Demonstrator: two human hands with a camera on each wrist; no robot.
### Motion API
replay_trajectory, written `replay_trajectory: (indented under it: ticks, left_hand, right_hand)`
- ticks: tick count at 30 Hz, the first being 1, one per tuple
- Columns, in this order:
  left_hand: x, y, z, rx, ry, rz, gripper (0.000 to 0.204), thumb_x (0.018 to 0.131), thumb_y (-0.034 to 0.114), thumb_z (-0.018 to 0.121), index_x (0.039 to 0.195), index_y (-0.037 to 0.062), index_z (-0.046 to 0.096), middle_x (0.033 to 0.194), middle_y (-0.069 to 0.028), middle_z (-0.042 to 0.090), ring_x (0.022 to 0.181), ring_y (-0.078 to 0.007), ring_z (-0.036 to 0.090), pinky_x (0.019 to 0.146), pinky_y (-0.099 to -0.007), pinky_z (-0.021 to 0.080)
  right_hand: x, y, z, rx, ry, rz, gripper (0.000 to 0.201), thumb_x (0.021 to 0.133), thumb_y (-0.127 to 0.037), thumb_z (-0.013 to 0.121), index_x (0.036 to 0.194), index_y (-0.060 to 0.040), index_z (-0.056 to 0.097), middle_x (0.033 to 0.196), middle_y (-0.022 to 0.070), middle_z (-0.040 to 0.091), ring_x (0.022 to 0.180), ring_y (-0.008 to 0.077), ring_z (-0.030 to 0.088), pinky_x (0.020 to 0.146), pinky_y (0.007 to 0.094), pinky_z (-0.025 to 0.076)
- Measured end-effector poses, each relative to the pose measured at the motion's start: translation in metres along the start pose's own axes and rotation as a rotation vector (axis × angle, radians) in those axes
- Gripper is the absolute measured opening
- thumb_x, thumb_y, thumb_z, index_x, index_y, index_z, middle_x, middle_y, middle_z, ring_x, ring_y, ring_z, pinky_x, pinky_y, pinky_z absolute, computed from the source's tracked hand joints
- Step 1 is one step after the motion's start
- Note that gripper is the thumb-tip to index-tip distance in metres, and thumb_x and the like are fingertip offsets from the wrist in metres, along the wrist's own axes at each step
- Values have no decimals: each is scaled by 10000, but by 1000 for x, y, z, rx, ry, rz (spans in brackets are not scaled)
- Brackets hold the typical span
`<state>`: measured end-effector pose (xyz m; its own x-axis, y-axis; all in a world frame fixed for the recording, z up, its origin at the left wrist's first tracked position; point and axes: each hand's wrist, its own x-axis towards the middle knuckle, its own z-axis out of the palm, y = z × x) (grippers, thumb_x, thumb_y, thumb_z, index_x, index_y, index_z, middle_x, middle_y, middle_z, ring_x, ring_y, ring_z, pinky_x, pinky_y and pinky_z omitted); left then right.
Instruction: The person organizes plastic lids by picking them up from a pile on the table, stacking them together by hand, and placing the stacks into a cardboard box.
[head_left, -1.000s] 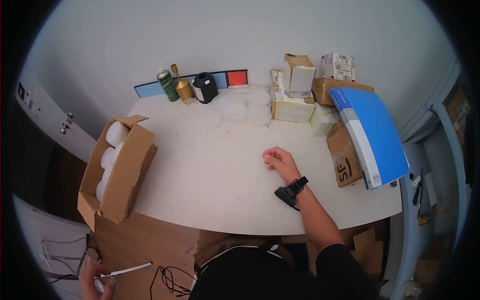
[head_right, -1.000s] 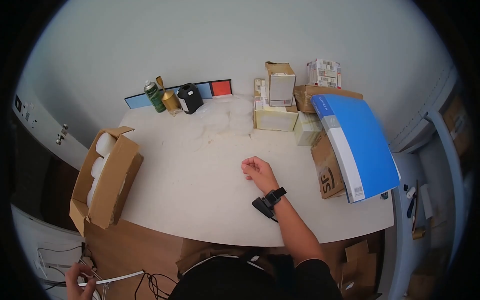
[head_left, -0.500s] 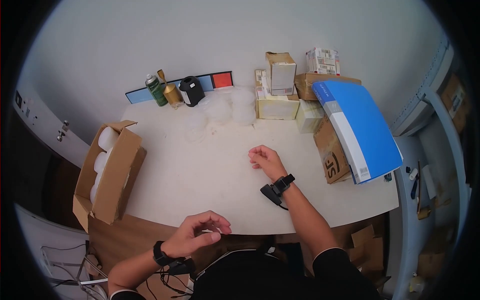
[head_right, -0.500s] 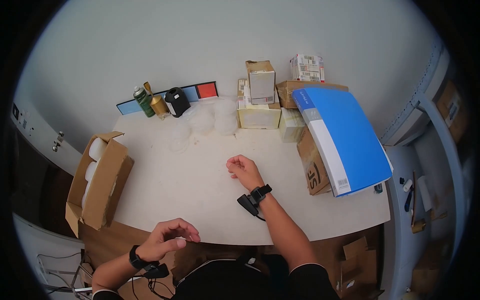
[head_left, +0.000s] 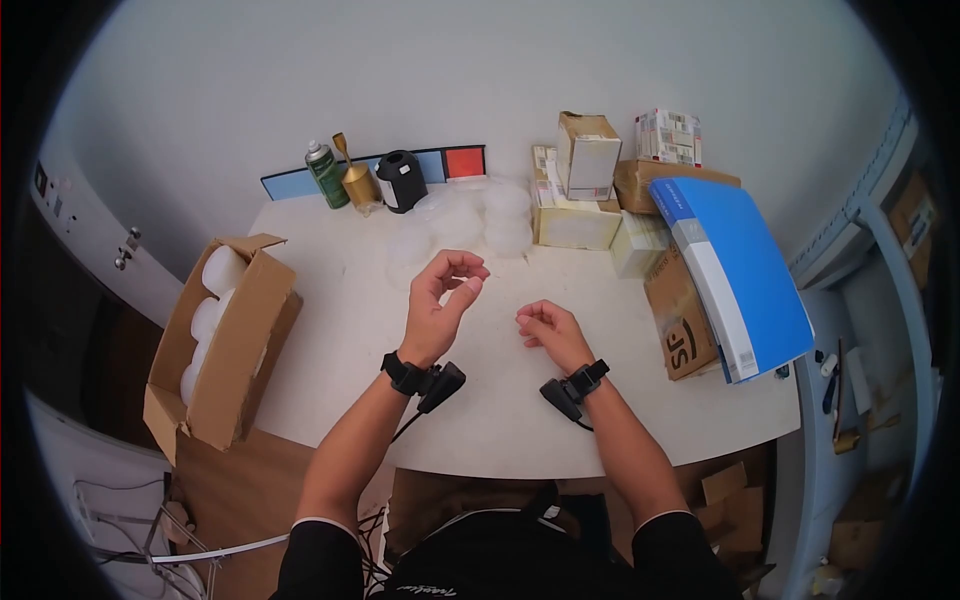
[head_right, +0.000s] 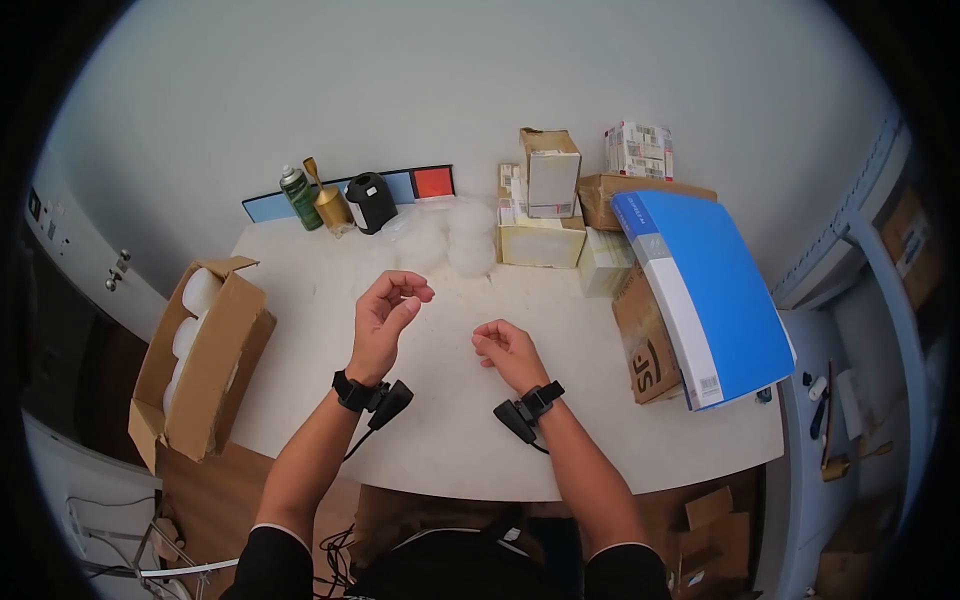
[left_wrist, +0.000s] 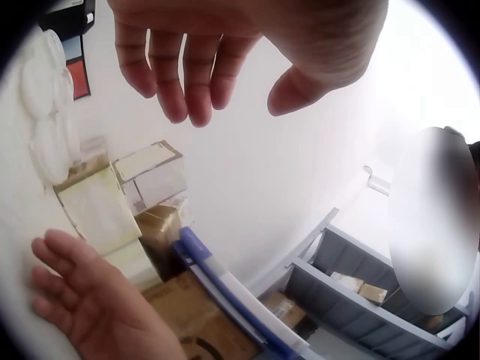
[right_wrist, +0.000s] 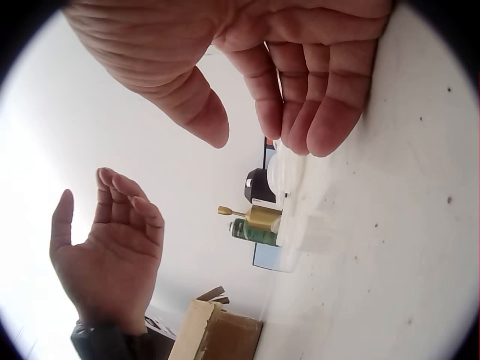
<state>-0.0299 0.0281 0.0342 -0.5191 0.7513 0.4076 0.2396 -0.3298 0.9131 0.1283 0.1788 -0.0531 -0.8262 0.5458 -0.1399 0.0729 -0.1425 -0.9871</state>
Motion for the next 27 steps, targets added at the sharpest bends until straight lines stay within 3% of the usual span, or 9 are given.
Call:
replay_trajectory:
  ticks: [2,5,8,10,15,18,21,24,27]
  left_hand:
    - [25,-39,-26,73,164,16,220,964,132,635,1152,17,638,1059,-56,693,992,-137,656,859,-284,497]
    - [47,-89,-58,196,382,-38,283,938,169,667,1172,14,631,1111,-92,685,1052,-192,647,916,-337,495]
    - [59,-122,-73,479,472,-79,393,897,236,704,1206,10,612,1199,-143,654,1159,-273,596,1005,-404,460]
    - [72,-116,-77,624,363,-71,541,853,305,732,1279,9,578,1322,-191,584,1297,-352,481,1094,-459,389]
    - [122,-126,-73,977,192,207,726,824,401,742,1405,21,529,1446,-260,487,1423,-445,339,1166,-514,307]
    - [154,-128,-69,1042,67,159,801,804,465,741,1439,33,514,1480,-294,446,1446,-488,291,1188,-548,261]
    - [181,-138,-68,1071,5,146,781,802,509,725,1400,39,548,1441,-275,500,1428,-481,325,1178,-545,270]
    - [203,-145,-65,1062,-39,143,752,811,530,708,1368,44,569,1398,-262,543,1397,-460,380,1169,-538,283]
    - [218,-149,-68,1062,-132,80,730,816,544,699,1338,47,587,1375,-247,566,1364,-430,439,1147,-542,320]
  right_hand:
    - [1,0,0,-12,-2,4,239,959,-245,712,1093,-52,668,993,18,684,902,111,644,775,278,540]
    - [1,-2,1,10,26,24,218,966,-222,701,1098,-51,667,999,14,678,915,104,638,783,280,547]
    - [1,-7,1,22,57,44,201,972,-202,693,1106,-54,667,1011,7,671,936,99,630,801,281,549]
    - [5,-12,0,-9,69,48,209,966,-199,701,1113,-55,664,1006,-4,670,951,100,626,833,286,546]
    - [41,-45,5,-645,147,-334,476,905,-259,762,1287,-45,577,1290,99,591,1205,239,543,988,372,479]
    - [73,-72,12,-851,169,-475,629,862,-308,796,1367,-49,523,1375,142,534,1302,312,473,1061,411,431]
    - [108,-77,21,-873,210,-581,722,847,-354,801,1414,-39,483,1411,168,521,1327,361,454,1095,433,398]
    - [141,-84,24,-810,237,-459,720,847,-342,793,1410,-24,477,1403,194,530,1317,372,462,1102,439,392]
    - [180,-93,26,-844,233,-553,655,871,-326,724,1385,15,502,1391,241,519,1315,430,449,1141,479,350]
